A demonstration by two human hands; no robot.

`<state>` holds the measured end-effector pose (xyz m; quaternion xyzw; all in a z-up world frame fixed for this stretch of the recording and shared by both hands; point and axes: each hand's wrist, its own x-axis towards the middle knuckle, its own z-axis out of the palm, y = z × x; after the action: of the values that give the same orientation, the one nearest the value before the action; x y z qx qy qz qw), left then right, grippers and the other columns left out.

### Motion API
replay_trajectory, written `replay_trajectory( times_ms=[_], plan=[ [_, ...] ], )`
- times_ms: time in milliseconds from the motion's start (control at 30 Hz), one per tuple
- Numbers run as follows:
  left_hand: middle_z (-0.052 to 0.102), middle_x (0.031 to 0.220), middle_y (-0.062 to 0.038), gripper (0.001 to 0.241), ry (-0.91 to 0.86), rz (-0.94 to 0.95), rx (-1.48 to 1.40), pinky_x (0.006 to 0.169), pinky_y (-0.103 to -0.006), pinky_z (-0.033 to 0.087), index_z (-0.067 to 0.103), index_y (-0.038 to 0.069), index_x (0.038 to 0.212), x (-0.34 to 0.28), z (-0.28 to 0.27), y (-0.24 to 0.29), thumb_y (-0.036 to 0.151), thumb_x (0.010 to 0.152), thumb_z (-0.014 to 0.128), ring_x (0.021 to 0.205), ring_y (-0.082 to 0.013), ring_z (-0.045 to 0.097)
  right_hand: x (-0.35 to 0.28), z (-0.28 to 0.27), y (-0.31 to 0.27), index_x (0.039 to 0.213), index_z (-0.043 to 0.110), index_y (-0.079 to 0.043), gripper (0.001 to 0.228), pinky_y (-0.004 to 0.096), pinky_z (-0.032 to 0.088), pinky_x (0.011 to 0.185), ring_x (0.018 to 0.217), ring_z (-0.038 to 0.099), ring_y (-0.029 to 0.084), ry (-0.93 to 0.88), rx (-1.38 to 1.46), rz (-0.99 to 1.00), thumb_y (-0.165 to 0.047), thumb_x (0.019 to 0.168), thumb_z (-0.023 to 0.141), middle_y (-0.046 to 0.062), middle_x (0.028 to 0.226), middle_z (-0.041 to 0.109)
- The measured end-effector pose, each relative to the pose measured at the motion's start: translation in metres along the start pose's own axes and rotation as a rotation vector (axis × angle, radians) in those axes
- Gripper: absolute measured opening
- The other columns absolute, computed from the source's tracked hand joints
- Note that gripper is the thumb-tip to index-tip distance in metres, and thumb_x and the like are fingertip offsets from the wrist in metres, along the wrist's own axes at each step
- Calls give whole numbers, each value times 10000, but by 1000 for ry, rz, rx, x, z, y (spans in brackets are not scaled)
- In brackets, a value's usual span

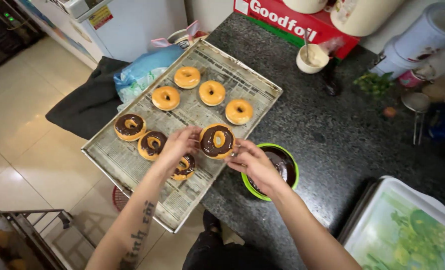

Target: Dipping plain donuts into a bowl of chocolate glaze and placing them on a metal tray.

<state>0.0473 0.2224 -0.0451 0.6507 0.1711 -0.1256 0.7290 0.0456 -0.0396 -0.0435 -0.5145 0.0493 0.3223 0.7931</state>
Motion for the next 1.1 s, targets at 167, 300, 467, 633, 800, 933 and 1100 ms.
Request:
replay_trajectory(
  times_ms=[167, 300, 467, 633, 800, 933, 1100],
  plan=[
    [756, 1061, -96, 692, -14, -93, 344, 748, -334, 560, 698, 26, 1236, 50, -23, 5, 598, 1004, 386, 871, -193, 697, 37, 13, 21, 1396, 468, -44, 424, 434, 598, 945, 1027, 712, 281, 122, -51, 138, -65, 973, 458, 106, 1235, 603],
    [762, 1063, -185, 810, -98, -116, 643, 796, -385, 578, 720, -10, 1166, 81, -31, -3, 681, 980, 340, 906, -279, 727, 63, 12, 46, 1342, 477, -22, 374, 423, 633, 842, 913, 742, 287, 175, -87, 244, -92, 975, 482, 139, 1182, 617],
    [743, 1105, -263, 910, -196, -104, 913, 982, -455, 491, 738, -24, 1116, 118, -36, -27, 746, 980, 273, 1091, -370, 676, 79, 17, 59, 1290, 540, 20, 332, 403, 642, 796, 882, 728, 261, 204, -56, 320, -108, 986, 516, 138, 1121, 658],
    [697, 1163, -283, 906, -190, -87, 1018, 1046, -479, 462, 749, -32, 1079, 114, -38, -24, 744, 981, 291, 1176, -417, 646, 78, 16, 63, 1311, 550, 58, 364, 386, 646, 780, 877, 731, 250, 178, -26, 326, -127, 999, 516, 151, 1104, 692],
    [743, 1082, -220, 551, 13, 144, 899, 925, -449, 524, 741, 82, 1141, 82, -62, 36, 539, 925, 524, 1030, -372, 705, 59, 18, 45, 1518, 268, -51, 573, 382, 616, 718, 869, 723, 264, 314, -167, 230, -152, 998, 485, 122, 1229, 628],
    [689, 1111, -244, 502, 428, 446, 1072, 906, -488, 506, 753, 66, 1173, 112, -115, 36, 478, 898, 672, 1043, -406, 654, 53, 30, 6, 1543, 298, -115, 569, 364, 575, 646, 844, 693, 240, 302, -193, 125, -158, 998, 453, 70, 1251, 566],
    [597, 1307, -246, 613, 478, 71, 1313, 1037, -558, 389, 716, 25, 1204, 165, -145, 29, 553, 895, 676, 1263, -437, 504, 53, 46, -26, 1465, 489, -126, 448, 321, 524, 621, 840, 670, 205, 332, -218, 11, -154, 1019, 458, 62, 1187, 589]
  ],
)
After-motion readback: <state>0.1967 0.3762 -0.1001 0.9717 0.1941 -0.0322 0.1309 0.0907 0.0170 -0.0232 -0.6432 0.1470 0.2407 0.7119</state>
